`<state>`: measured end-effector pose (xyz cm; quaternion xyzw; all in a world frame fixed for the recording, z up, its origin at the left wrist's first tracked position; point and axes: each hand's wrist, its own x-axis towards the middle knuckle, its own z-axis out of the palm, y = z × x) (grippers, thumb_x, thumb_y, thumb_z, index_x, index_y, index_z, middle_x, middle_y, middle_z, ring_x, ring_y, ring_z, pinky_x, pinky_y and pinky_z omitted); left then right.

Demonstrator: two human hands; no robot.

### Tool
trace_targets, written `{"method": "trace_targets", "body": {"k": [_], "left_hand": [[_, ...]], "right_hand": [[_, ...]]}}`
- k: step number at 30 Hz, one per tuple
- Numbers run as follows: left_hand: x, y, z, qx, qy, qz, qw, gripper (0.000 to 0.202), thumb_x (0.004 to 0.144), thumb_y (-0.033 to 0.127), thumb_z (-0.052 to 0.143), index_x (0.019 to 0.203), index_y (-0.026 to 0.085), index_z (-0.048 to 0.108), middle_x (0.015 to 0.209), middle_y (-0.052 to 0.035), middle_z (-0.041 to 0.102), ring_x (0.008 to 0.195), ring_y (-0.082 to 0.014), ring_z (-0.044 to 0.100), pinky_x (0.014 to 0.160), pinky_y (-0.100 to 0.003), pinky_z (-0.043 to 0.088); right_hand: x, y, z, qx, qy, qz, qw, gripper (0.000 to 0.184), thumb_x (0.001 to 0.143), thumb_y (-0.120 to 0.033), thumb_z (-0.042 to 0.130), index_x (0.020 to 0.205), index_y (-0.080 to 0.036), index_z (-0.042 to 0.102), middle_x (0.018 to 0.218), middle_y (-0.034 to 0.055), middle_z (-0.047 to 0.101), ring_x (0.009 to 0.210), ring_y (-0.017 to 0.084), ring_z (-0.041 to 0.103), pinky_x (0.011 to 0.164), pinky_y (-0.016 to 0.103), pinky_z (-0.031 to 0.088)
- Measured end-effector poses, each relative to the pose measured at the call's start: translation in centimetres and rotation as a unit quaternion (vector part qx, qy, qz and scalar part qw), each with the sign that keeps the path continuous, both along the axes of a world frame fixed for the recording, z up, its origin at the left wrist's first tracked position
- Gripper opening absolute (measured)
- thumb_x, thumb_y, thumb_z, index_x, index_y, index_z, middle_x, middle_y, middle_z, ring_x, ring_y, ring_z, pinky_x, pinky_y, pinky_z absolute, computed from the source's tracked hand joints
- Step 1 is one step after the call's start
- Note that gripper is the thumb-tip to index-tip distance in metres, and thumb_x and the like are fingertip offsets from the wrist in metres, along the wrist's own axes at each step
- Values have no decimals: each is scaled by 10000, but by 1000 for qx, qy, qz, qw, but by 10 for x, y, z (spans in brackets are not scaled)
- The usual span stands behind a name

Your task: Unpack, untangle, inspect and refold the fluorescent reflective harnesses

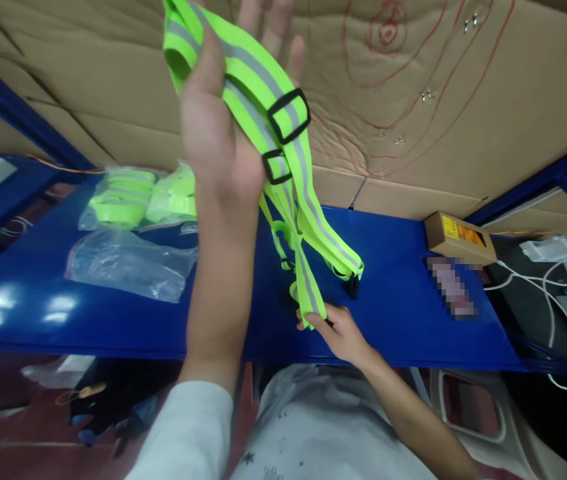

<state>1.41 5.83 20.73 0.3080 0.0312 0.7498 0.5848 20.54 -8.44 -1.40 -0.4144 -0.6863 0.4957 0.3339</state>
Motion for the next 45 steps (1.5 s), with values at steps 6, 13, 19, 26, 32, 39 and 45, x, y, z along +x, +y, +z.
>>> {"method": "trace_targets", "body": {"k": [6,13,19,26,32,39,45], "left_hand": [[-3,-7,1,-5,86,-37,996,480,1153,211,122,1600,152,285,1544,-22,586,1494,-180,484,984,-277,591],[12,-22,9,-37,214,-43,975,487,1168,291,182,1418,222,594,1202,36,776,1216,-236,732,757,-243,647],[22,-44,10,4,247,-78,966,466,1148,179,292,1572,248,471,1057,27,773,1180,-288,742,692,-215,634],[22,-59,29,3,228,-90,970,509,1125,161,372,1621,269,410,1070,-7,782,1232,-285,716,854,-300,651],[29,-56,34,-1,219,-76,973,521,1134,185,295,1650,254,321,1168,-15,771,1332,-231,661,926,-290,634],[31,-63,37,-31,276,-93,956,577,1110,125,304,1664,285,271,1278,-66,755,1314,-247,674,981,-383,609],[28,-69,44,-18,305,-173,937,549,1103,129,281,1652,134,269,1266,-129,755,1231,-272,725,885,-380,647]], "right_hand": [[1,-2,-2,10,10,-21,1000,245,1089,-366,538,1168,-210,710,1016,40,795,939,181,754,872,281,549],[12,2,9,135,-3,-201,970,501,988,-400,704,1436,-268,522,1343,119,665,1235,254,668,1063,422,551],[-13,42,95,349,-80,-164,919,1262,747,-627,883,1699,-286,128,1734,166,223,1618,382,230,1304,605,269],[-38,76,138,333,20,-176,926,512,914,-494,764,1315,-213,619,1236,88,724,1149,264,686,1039,419,550],[-28,70,129,368,23,-213,905,310,957,-394,709,1195,-196,685,1113,72,768,998,230,705,919,372,545],[1,74,127,273,104,-173,941,247,856,-440,817,897,-214,726,825,0,732,766,174,665,725,303,547],[7,79,125,287,96,-252,919,238,906,-416,769,789,-212,736,703,-10,658,642,153,583,614,291,487]]}}
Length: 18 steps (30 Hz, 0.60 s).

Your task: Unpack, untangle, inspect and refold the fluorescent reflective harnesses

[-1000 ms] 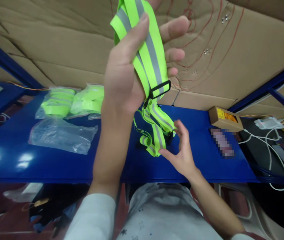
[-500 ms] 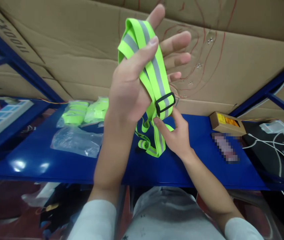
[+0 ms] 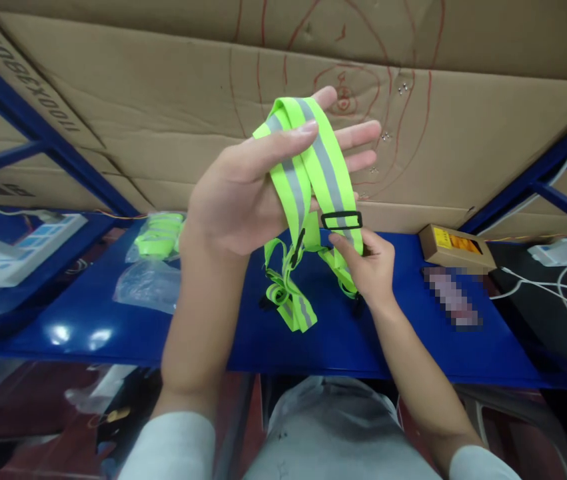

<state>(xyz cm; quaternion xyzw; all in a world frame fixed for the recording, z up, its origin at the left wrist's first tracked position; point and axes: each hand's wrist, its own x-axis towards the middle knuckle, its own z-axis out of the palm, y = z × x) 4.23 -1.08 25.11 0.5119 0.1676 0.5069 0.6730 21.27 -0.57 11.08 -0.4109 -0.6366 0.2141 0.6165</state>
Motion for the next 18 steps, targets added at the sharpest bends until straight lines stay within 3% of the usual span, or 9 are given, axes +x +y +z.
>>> {"method": "trace_targets", "body": {"k": [4,6,10,14,18], "left_hand": [[13,-5,4,-28,8,72,997,521,1092,116,316,1594,226,397,1333,-98,740,1299,-267,689,941,-392,625],[20,-5,4,-43,15,107,993,544,1088,99,274,1586,268,411,1326,-73,745,1350,-260,653,978,-402,601],[29,3,-4,-15,-4,116,993,451,1075,140,391,1503,227,506,1331,-66,742,1284,-236,693,962,-325,597],[44,20,-16,-18,-38,180,983,358,1081,179,389,1384,156,578,1208,-72,769,1126,-236,751,730,-275,598],[62,35,-21,-29,-30,269,962,360,1101,243,411,1427,246,565,1242,-46,763,1195,-237,730,754,-279,598]], "right_hand": [[-10,-7,0,72,-38,-19,997,214,987,-289,672,798,-207,729,898,55,745,832,198,687,769,321,539],[-14,-11,-1,85,-56,-22,995,238,1019,-257,613,810,-203,713,920,67,750,845,195,695,774,315,537],[-21,-18,-13,54,-76,20,995,231,1070,-249,491,953,-209,686,871,50,718,808,190,681,766,318,538],[-29,-23,-25,-1,-59,65,996,256,1092,-316,424,1053,-208,653,880,44,699,778,187,660,761,330,544],[-35,-24,-25,-59,20,155,986,349,1036,-470,571,1264,-219,655,1111,64,758,1031,221,712,895,342,578]]}}
